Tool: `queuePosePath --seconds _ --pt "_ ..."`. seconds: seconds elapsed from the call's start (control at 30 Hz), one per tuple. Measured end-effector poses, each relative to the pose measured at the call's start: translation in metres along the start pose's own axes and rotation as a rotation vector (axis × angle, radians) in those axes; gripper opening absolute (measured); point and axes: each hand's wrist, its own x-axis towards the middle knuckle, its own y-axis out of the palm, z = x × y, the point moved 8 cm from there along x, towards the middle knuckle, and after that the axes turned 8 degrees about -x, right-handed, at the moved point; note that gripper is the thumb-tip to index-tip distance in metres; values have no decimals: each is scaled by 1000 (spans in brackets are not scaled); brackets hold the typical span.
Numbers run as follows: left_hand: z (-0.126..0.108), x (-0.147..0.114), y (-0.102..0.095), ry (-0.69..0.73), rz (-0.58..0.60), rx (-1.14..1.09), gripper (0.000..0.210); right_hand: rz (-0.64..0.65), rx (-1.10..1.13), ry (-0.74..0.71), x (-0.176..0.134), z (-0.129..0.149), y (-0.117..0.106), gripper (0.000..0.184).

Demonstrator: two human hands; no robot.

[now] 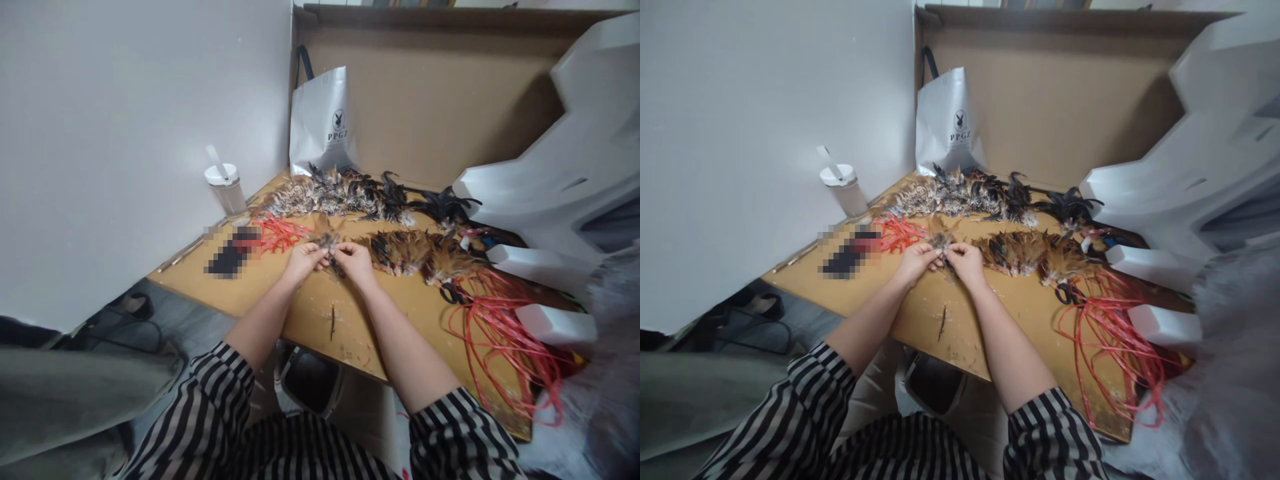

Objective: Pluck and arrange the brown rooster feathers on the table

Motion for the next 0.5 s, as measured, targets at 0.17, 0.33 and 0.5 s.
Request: queuePosePath --seconds 0.17,0.33,0.5 --pt "0 -1 3 7 8 36 20 -4 -33 -13 -3 7 -1 21" --pt "1 -1 3 15 17 42 20 13 -35 -4 -5 11 -1 20" --pt "4 0 1 -27 12 -46 22 27 213 183 -6 -5 3 23"
